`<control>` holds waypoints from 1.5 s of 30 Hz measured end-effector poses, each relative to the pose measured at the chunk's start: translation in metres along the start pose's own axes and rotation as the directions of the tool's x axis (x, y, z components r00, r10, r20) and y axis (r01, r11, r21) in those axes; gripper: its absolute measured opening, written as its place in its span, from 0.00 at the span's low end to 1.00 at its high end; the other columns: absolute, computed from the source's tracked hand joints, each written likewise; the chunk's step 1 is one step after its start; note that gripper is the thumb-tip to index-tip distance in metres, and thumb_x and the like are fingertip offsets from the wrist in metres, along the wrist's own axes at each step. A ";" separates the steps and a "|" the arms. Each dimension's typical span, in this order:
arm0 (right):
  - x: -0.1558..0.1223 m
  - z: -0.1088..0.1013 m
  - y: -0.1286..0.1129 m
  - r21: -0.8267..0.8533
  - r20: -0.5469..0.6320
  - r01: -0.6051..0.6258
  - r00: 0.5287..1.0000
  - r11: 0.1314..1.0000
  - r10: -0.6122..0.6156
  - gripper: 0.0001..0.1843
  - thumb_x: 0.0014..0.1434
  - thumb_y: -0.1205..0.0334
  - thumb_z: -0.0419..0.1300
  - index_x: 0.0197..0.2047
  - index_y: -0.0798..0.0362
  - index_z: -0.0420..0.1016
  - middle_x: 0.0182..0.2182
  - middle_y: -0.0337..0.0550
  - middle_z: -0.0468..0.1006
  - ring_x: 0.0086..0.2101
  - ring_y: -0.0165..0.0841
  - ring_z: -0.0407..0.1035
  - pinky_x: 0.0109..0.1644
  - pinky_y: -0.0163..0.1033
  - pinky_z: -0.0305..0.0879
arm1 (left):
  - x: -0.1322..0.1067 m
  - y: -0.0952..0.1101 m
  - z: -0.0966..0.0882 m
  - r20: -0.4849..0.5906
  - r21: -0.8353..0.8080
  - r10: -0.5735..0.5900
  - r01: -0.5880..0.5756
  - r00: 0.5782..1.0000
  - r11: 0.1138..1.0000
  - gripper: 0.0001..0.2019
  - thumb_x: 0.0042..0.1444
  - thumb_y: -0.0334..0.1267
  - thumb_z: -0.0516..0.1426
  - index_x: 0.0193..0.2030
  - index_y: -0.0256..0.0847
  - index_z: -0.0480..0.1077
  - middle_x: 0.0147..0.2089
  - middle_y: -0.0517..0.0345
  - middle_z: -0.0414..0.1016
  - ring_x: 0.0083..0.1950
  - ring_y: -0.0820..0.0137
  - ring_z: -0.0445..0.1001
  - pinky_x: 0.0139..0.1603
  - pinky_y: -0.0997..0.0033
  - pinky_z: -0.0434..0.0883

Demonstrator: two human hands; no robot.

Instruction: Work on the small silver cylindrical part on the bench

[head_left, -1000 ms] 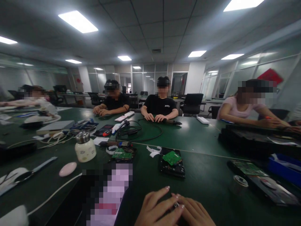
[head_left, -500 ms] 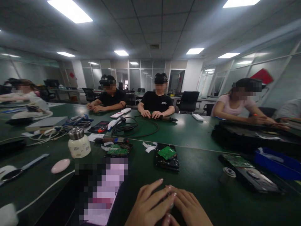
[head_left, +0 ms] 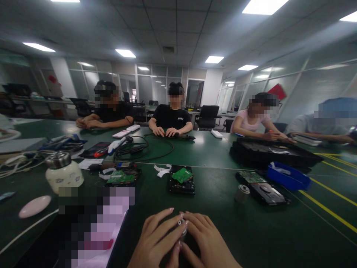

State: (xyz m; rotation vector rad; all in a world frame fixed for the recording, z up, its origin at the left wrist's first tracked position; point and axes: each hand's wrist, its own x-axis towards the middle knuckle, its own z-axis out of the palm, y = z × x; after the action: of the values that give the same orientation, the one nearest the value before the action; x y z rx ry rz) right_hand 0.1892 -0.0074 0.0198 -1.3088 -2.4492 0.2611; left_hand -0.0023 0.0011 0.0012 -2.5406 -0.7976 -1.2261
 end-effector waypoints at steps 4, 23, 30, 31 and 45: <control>-0.001 0.003 0.003 0.029 -0.014 -0.018 1.000 0.999 0.019 0.21 0.59 0.55 0.56 0.55 0.52 0.70 0.55 0.48 0.71 0.53 0.40 0.65 0.58 0.46 0.59 | 0.001 -0.003 0.001 -0.013 0.031 0.026 -0.025 1.000 0.999 0.21 0.52 0.26 0.54 0.54 0.40 0.70 0.50 0.54 0.78 0.53 0.63 0.73 0.47 0.65 0.75; 0.000 -0.002 0.000 0.012 0.006 -0.009 1.000 1.000 0.009 0.19 0.58 0.59 0.56 0.53 0.55 0.71 0.55 0.49 0.71 0.54 0.41 0.64 0.58 0.46 0.59 | 0.004 0.002 0.000 0.043 0.062 0.021 -0.023 0.999 0.998 0.21 0.50 0.25 0.52 0.51 0.41 0.70 0.49 0.55 0.78 0.52 0.64 0.73 0.46 0.65 0.75; 0.002 -0.004 -0.001 -0.017 0.047 0.025 0.999 1.000 -0.025 0.21 0.58 0.61 0.57 0.54 0.59 0.70 0.55 0.53 0.70 0.54 0.43 0.65 0.57 0.48 0.61 | 0.004 0.001 0.003 0.064 0.067 0.041 -0.045 0.997 0.997 0.22 0.51 0.26 0.52 0.54 0.40 0.68 0.53 0.54 0.76 0.54 0.62 0.72 0.46 0.62 0.76; 0.001 -0.003 -0.001 -0.022 0.051 0.023 0.998 0.999 -0.022 0.22 0.58 0.61 0.56 0.54 0.59 0.70 0.55 0.54 0.70 0.54 0.43 0.64 0.57 0.48 0.61 | 0.003 0.001 0.003 0.071 0.059 0.038 -0.042 0.997 0.997 0.22 0.51 0.26 0.52 0.54 0.39 0.68 0.53 0.54 0.76 0.54 0.61 0.72 0.46 0.62 0.75; 0.002 0.020 0.006 0.029 -0.185 0.033 0.982 0.999 -0.027 0.15 0.51 0.62 0.62 0.43 0.54 0.73 0.40 0.46 0.78 0.40 0.41 0.71 0.45 0.45 0.65 | 0.012 0.009 0.012 0.006 -0.346 -0.512 0.483 0.859 0.805 0.06 0.52 0.37 0.61 0.37 0.41 0.71 0.35 0.55 0.75 0.38 0.65 0.76 0.38 0.67 0.75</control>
State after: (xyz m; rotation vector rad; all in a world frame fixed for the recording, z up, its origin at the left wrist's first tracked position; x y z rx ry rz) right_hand 0.1852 -0.0020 -0.0001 -1.2237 -2.2975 0.1623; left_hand 0.0164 0.0034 0.0028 -2.5886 -1.4126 -1.7546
